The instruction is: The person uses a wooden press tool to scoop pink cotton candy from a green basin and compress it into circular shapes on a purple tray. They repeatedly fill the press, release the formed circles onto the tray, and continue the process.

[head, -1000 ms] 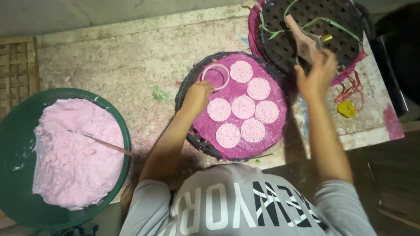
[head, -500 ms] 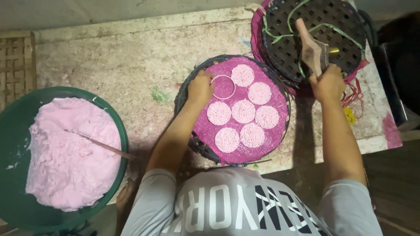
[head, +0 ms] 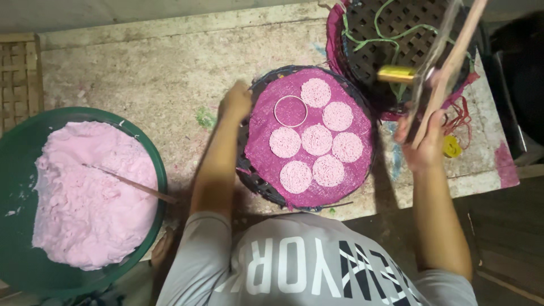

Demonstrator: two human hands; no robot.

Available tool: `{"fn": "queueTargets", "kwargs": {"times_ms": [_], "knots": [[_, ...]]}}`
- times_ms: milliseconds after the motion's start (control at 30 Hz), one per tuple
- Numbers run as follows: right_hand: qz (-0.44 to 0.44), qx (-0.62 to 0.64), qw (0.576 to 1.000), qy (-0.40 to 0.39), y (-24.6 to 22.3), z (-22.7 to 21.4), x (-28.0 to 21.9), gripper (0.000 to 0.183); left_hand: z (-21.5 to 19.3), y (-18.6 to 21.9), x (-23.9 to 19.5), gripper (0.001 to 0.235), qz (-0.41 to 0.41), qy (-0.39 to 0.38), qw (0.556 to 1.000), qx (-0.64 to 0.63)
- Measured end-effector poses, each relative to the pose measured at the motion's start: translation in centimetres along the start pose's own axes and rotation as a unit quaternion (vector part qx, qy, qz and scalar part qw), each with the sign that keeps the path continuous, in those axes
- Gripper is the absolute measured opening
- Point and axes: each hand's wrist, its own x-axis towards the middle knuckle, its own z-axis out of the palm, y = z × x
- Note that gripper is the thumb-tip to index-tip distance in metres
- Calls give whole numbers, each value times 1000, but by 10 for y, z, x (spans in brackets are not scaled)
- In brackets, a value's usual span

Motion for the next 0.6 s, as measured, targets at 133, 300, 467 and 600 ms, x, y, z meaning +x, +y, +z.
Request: {"fn": "queueTargets", "kwargs": {"times_ms": [133, 300, 467, 600], "knots": [[88, 23, 991, -98, -1, 41, -34, 63, -9, -26, -18, 40, -213, -178, 869, -409], [182, 40, 962, -198, -1, 69, -45, 73, -37, -29, -117, 45, -195, -70, 937, -283], [205, -144, 941, -227, -3, 93, -41, 70, -65, 4, -166, 63, -65, 60, 996, -7], [247, -262, 880, -309, -10, 132, -26, 69, -82, 59, -114, 80, -27, -33, 716, -696]]}}
